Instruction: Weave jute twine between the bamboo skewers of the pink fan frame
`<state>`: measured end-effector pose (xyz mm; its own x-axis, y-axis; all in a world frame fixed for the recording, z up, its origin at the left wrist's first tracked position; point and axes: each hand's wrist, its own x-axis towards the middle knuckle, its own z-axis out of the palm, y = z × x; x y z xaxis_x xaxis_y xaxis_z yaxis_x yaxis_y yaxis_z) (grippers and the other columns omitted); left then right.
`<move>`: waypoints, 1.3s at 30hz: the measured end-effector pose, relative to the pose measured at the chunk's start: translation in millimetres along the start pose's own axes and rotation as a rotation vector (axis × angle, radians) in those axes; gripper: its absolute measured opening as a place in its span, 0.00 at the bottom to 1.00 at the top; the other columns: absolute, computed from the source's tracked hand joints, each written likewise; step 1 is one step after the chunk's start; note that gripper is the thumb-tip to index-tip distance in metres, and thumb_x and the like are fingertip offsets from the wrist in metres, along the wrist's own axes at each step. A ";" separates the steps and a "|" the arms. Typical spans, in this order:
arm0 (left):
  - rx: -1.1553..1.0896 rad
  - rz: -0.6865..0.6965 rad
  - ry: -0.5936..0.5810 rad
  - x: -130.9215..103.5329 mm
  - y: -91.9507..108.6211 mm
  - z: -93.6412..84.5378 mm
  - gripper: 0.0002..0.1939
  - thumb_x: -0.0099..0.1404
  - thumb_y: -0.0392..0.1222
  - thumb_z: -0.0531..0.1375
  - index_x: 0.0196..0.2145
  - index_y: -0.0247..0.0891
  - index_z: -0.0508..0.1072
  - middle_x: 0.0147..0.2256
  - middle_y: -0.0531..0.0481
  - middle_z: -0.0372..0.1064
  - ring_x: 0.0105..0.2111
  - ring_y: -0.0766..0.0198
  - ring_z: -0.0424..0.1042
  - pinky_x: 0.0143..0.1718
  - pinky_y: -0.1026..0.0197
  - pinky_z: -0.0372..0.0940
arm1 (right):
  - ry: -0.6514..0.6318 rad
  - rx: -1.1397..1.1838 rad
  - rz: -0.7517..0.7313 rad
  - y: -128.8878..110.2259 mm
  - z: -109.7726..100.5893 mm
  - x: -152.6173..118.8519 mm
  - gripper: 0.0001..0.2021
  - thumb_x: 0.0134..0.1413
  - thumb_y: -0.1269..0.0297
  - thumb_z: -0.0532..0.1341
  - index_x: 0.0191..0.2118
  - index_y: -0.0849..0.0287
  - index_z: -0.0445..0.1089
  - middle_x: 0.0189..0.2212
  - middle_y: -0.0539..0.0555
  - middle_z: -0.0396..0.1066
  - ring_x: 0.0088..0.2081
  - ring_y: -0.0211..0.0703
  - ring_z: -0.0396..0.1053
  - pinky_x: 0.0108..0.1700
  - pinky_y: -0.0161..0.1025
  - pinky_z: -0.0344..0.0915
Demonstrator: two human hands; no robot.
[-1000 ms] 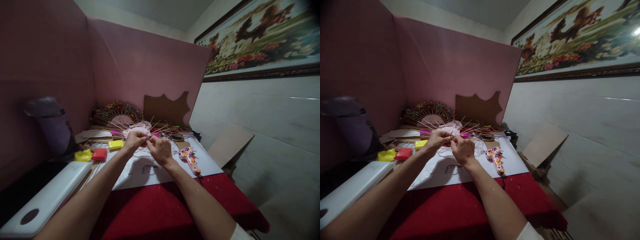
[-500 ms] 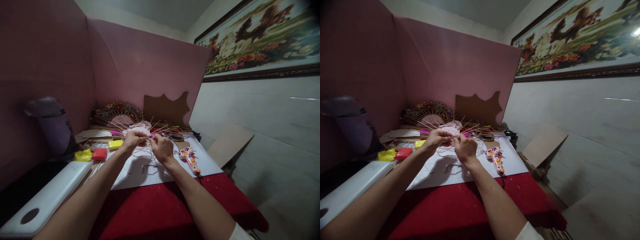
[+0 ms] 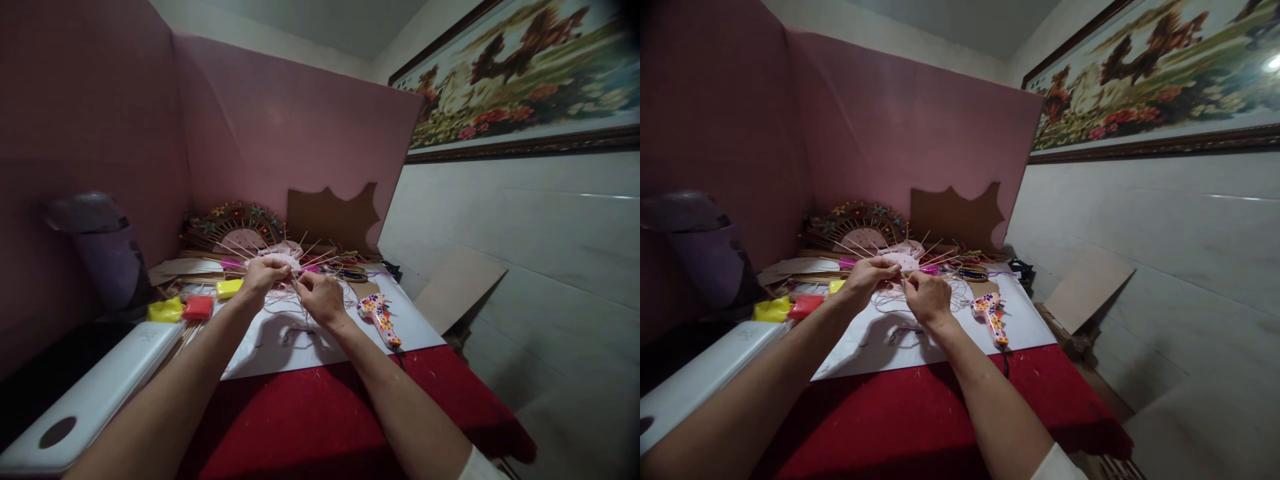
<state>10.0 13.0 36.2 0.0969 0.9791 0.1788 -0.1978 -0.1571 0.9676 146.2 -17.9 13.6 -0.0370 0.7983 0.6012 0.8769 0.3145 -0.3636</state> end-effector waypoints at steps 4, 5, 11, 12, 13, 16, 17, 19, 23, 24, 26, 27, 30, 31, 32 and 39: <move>0.021 -0.047 -0.050 1.7 -1.8 -0.9 0.10 0.41 0.39 0.66 0.16 0.32 0.69 0.17 0.49 0.67 0.18 0.68 0.66 0.18 0.68 0.56 | 0.018 -0.065 0.060 0.6 -0.9 1.2 0.08 0.54 0.60 0.56 0.30 0.54 0.72 0.25 0.51 0.74 0.28 0.41 0.68 0.28 0.35 0.49; 0.024 -0.059 -0.067 1.5 -2.1 -1.1 0.10 0.41 0.39 0.66 0.16 0.32 0.69 0.17 0.49 0.67 0.18 0.68 0.66 0.18 0.68 0.56 | 0.025 -0.078 0.071 1.1 -1.1 1.5 0.08 0.54 0.60 0.56 0.30 0.54 0.72 0.26 0.51 0.74 0.28 0.41 0.68 0.28 0.35 0.49; 0.042 -0.164 -0.342 -3.8 -3.5 -2.0 0.12 0.48 0.45 0.65 0.21 0.33 0.69 0.24 0.44 0.72 0.21 0.63 0.70 0.21 0.64 0.61 | 0.051 -0.073 0.074 2.0 -2.3 1.6 0.08 0.54 0.60 0.56 0.29 0.52 0.71 0.27 0.50 0.75 0.29 0.41 0.69 0.27 0.36 0.48; 0.035 -0.169 -0.368 -4.6 -3.5 -1.5 0.12 0.48 0.45 0.64 0.21 0.33 0.69 0.24 0.43 0.72 0.22 0.63 0.70 0.22 0.64 0.61 | 0.051 -0.072 0.078 2.0 -2.4 1.5 0.08 0.54 0.60 0.57 0.28 0.53 0.71 0.27 0.50 0.75 0.29 0.41 0.69 0.27 0.36 0.48; 0.025 -0.166 -0.371 -5.1 -3.4 -0.7 0.11 0.49 0.44 0.64 0.21 0.33 0.69 0.24 0.43 0.72 0.22 0.63 0.70 0.22 0.64 0.61 | 0.051 -0.070 0.083 2.0 -2.6 1.5 0.08 0.53 0.60 0.57 0.28 0.53 0.71 0.27 0.50 0.75 0.29 0.41 0.69 0.28 0.36 0.48; 0.010 -0.136 -0.295 -4.5 -2.4 1.8 0.09 0.46 0.39 0.65 0.19 0.32 0.69 0.20 0.46 0.70 0.18 0.68 0.66 0.20 0.66 0.57 | 0.046 -0.057 0.095 2.1 -3.5 2.0 0.08 0.54 0.60 0.57 0.29 0.53 0.71 0.27 0.50 0.75 0.29 0.40 0.68 0.28 0.35 0.48; 0.010 -0.121 -0.262 -3.8 -1.9 2.4 0.08 0.44 0.36 0.65 0.18 0.31 0.69 0.19 0.48 0.68 0.17 0.70 0.64 0.20 0.67 0.55 | 0.044 -0.048 0.097 2.2 -3.9 2.3 0.08 0.54 0.60 0.57 0.29 0.53 0.71 0.27 0.50 0.74 0.29 0.40 0.68 0.28 0.35 0.49; 0.013 -0.090 -0.197 -2.4 -0.7 2.5 0.06 0.41 0.33 0.64 0.18 0.31 0.69 0.17 0.49 0.67 0.16 0.71 0.62 0.19 0.68 0.53 | 0.053 -0.029 0.104 2.4 -4.9 3.1 0.09 0.54 0.59 0.57 0.28 0.54 0.71 0.26 0.50 0.74 0.28 0.40 0.68 0.28 0.35 0.49; 0.021 -0.064 -0.062 -0.8 1.0 -0.2 0.06 0.40 0.34 0.64 0.18 0.30 0.69 0.16 0.50 0.67 0.16 0.71 0.61 0.19 0.67 0.55 | 0.097 0.071 0.121 3.5 -6.9 5.9 0.13 0.52 0.53 0.57 0.25 0.56 0.70 0.22 0.50 0.71 0.24 0.39 0.64 0.26 0.34 0.49; 0.026 -0.062 -0.025 -0.4 1.1 -1.1 0.06 0.40 0.35 0.64 0.18 0.31 0.69 0.16 0.50 0.67 0.15 0.71 0.61 0.19 0.67 0.54 | 0.095 0.128 0.117 3.7 -7.4 6.9 0.14 0.51 0.52 0.58 0.24 0.56 0.69 0.21 0.49 0.70 0.23 0.38 0.63 0.26 0.34 0.49; 0.037 -0.052 0.045 0.7 0.8 -2.7 0.08 0.42 0.36 0.64 0.17 0.32 0.67 0.16 0.50 0.66 0.14 0.71 0.60 0.17 0.67 0.53 | 0.064 0.281 0.081 3.2 -8.4 8.5 0.16 0.50 0.50 0.58 0.22 0.58 0.68 0.19 0.48 0.67 0.21 0.36 0.60 0.24 0.33 0.50; 0.042 -0.046 0.070 1.5 0.3 -3.5 0.08 0.42 0.37 0.63 0.16 0.32 0.66 0.15 0.51 0.66 0.14 0.72 0.59 0.17 0.68 0.52 | 0.032 0.374 0.047 2.2 -9.0 8.8 0.17 0.49 0.50 0.58 0.21 0.58 0.67 0.18 0.48 0.66 0.21 0.35 0.59 0.24 0.33 0.50; 0.050 -0.025 0.112 4.2 -1.6 -5.0 0.09 0.43 0.36 0.63 0.16 0.33 0.65 0.13 0.54 0.63 0.12 0.73 0.57 0.15 0.68 0.51 | -0.142 0.678 -0.066 -4.2 -10.7 5.6 0.16 0.47 0.52 0.60 0.20 0.60 0.66 0.15 0.46 0.60 0.18 0.32 0.55 0.22 0.32 0.50; 0.049 -0.019 0.113 4.8 -2.1 -5.2 0.09 0.43 0.35 0.63 0.15 0.33 0.64 0.12 0.55 0.61 0.12 0.73 0.56 0.15 0.68 0.50 | -0.224 0.770 -0.092 -7.1 -11.4 3.4 0.16 0.47 0.53 0.60 0.20 0.60 0.66 0.14 0.45 0.59 0.17 0.31 0.54 0.21 0.31 0.50; 0.046 -0.015 0.110 5.1 -2.5 -5.4 0.09 0.43 0.35 0.63 0.15 0.34 0.63 0.11 0.56 0.59 0.11 0.73 0.55 0.15 0.68 0.50 | -0.323 0.841 -0.119 -10.0 -12.0 1.1 0.15 0.47 0.53 0.61 0.21 0.60 0.67 0.14 0.45 0.59 0.17 0.31 0.54 0.20 0.31 0.50; -0.031 -0.027 -0.094 1.3 -0.9 -4.1 0.07 0.42 0.33 0.64 0.20 0.33 0.67 0.15 0.54 0.64 0.14 0.72 0.60 0.16 0.69 0.51 | -0.065 0.875 -0.036 -4.1 -12.4 6.2 0.19 0.49 0.52 0.60 0.17 0.62 0.69 0.13 0.48 0.63 0.18 0.32 0.57 0.23 0.33 0.54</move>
<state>6.3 14.9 34.8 0.1933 0.9664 0.1696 -0.2242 -0.1247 0.9665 148.3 -20.7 27.6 -0.1083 0.7995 0.5908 0.1930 0.5999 -0.7765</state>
